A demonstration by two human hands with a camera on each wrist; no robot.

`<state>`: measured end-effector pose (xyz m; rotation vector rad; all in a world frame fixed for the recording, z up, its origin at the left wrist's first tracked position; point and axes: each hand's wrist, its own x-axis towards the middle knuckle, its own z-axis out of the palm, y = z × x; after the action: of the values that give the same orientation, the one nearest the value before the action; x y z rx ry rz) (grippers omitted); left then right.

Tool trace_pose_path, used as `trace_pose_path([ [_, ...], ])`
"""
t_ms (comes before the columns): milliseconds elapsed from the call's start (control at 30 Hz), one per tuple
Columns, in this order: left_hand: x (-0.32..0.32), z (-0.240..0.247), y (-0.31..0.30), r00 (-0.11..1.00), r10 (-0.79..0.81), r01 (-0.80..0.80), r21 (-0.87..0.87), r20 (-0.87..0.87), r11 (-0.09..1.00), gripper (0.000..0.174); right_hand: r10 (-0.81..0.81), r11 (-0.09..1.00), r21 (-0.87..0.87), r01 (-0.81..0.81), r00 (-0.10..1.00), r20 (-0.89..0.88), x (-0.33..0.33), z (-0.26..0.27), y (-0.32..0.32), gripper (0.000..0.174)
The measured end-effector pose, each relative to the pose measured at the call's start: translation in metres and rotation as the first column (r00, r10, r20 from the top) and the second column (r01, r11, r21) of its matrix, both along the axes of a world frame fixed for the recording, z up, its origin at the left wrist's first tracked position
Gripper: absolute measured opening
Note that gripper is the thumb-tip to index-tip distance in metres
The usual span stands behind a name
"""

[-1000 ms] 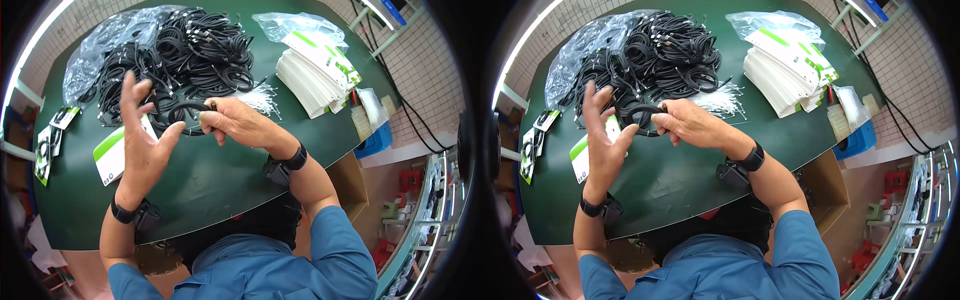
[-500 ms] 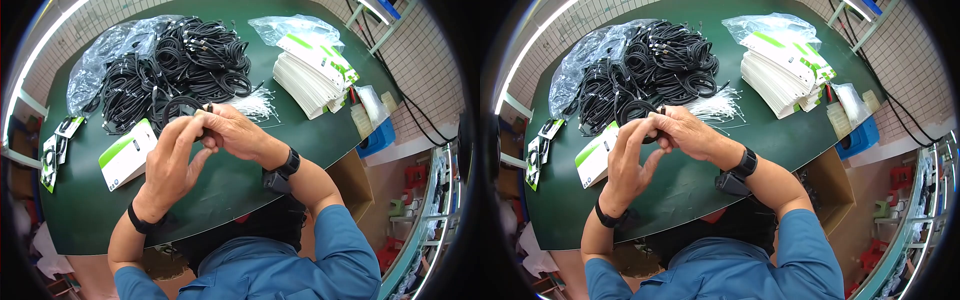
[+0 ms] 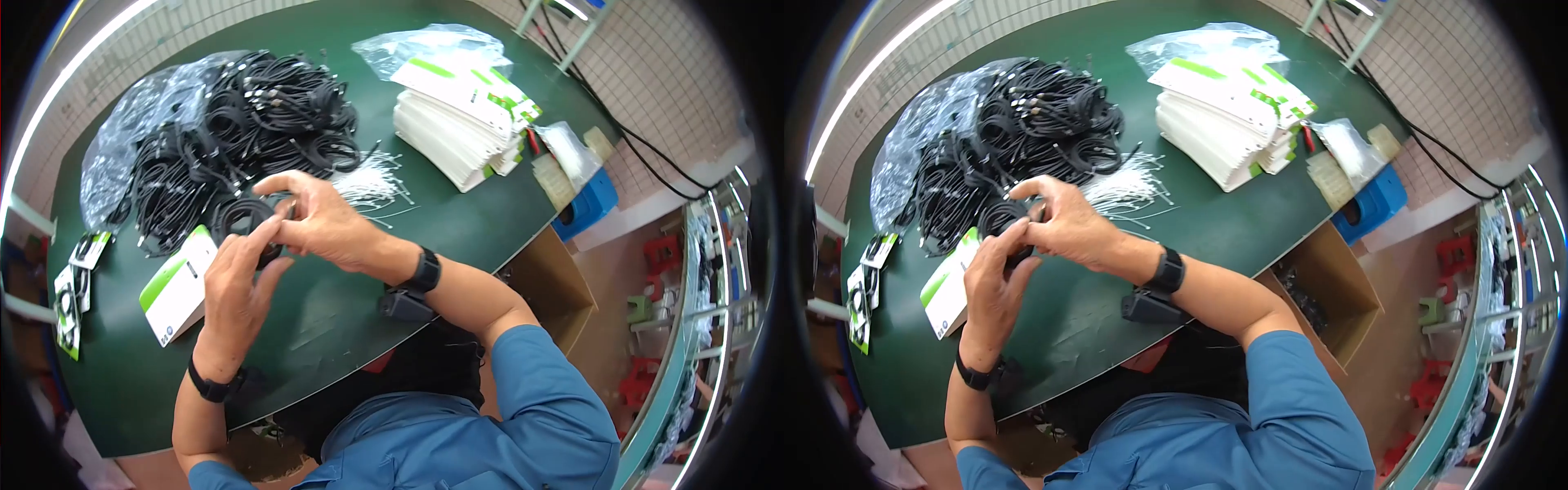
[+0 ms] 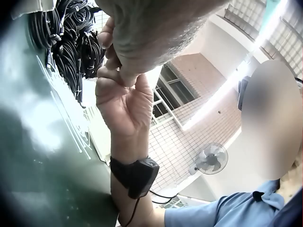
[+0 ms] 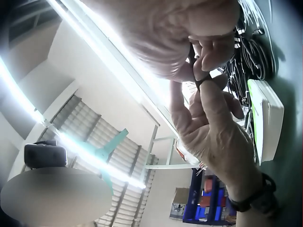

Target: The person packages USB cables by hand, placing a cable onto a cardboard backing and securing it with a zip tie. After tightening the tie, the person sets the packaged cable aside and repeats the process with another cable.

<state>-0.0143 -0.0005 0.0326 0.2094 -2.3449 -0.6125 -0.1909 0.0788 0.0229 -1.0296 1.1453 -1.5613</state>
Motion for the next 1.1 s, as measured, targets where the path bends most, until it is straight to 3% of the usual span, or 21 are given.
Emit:
trace_pose_path([
  [167, 0.002, 0.002, -0.001, 0.997, -0.039, 0.04, 0.015, -0.073, 0.999, 0.048, 0.059, 0.996, 0.055, -0.066, 0.991, 0.116, -0.005, 0.005, 0.002, 0.041],
  [267, 0.002, 0.008, -0.001, 0.994, -0.072, 0.07, -0.022, -0.085, 0.997, 0.04, 0.161, 0.984, 0.025, -0.179, 0.934, 0.32, -0.009, 0.003, 0.003, 0.039],
  [433, 0.006, 0.017, -0.004, 0.986, -0.129, 0.129, -0.005, -0.108, 0.992, 0.032, 0.17, 0.985, -0.001, -0.175, 0.958, 0.232, -0.007, 0.013, 0.008, 0.04],
  [533, 0.011, 0.02, -0.005, 0.995, -0.069, 0.079, 0.152, -0.071, 0.985, 0.026, 0.139, 0.989, -0.018, -0.146, 0.97, -0.2, -0.012, 0.021, 0.012, 0.043],
  [567, 0.011, 0.022, -0.006, 0.995, -0.069, 0.08, 0.152, -0.071, 0.985, 0.026, 0.139, 0.989, -0.018, -0.145, 0.97, -0.2, -0.014, 0.022, 0.013, 0.043],
  [667, 0.012, 0.025, -0.011, 0.988, -0.12, 0.128, 0.086, -0.097, 0.988, 0.023, -0.276, 0.892, -0.452, -0.021, 0.767, -0.58, -0.019, 0.023, 0.015, 0.043],
  [700, 0.012, 0.025, -0.012, 0.988, -0.119, 0.128, 0.086, -0.097, 0.988, 0.023, -0.275, 0.892, -0.452, -0.022, 0.767, -0.58, -0.02, 0.025, 0.017, 0.043],
  [800, 0.012, 0.024, -0.013, 0.979, -0.193, 0.197, 0.063, -0.069, 0.978, 0.026, -0.101, 0.798, -0.486, -0.356, 0.717, -0.69, -0.023, 0.035, 0.021, 0.044],
  [967, 0.009, 0.029, -0.007, 0.975, -0.222, 0.222, -0.047, 0.006, 0.974, 0.03, -0.06, 0.912, -0.297, -0.283, 0.624, -0.779, -0.012, 0.015, 0.015, 0.037],
  [1067, 0.009, 0.033, -0.004, 0.951, -0.294, 0.298, -0.029, 0.099, 0.954, 0.03, 0.241, 0.897, -0.083, -0.434, 0.64, -0.73, -0.027, 0.026, 0.02, 0.031],
  [1100, 0.007, 0.031, -0.002, 0.951, -0.291, 0.295, -0.026, 0.102, 0.955, 0.03, 0.245, 0.896, -0.083, -0.436, 0.641, -0.727, -0.031, 0.031, 0.022, 0.031],
])
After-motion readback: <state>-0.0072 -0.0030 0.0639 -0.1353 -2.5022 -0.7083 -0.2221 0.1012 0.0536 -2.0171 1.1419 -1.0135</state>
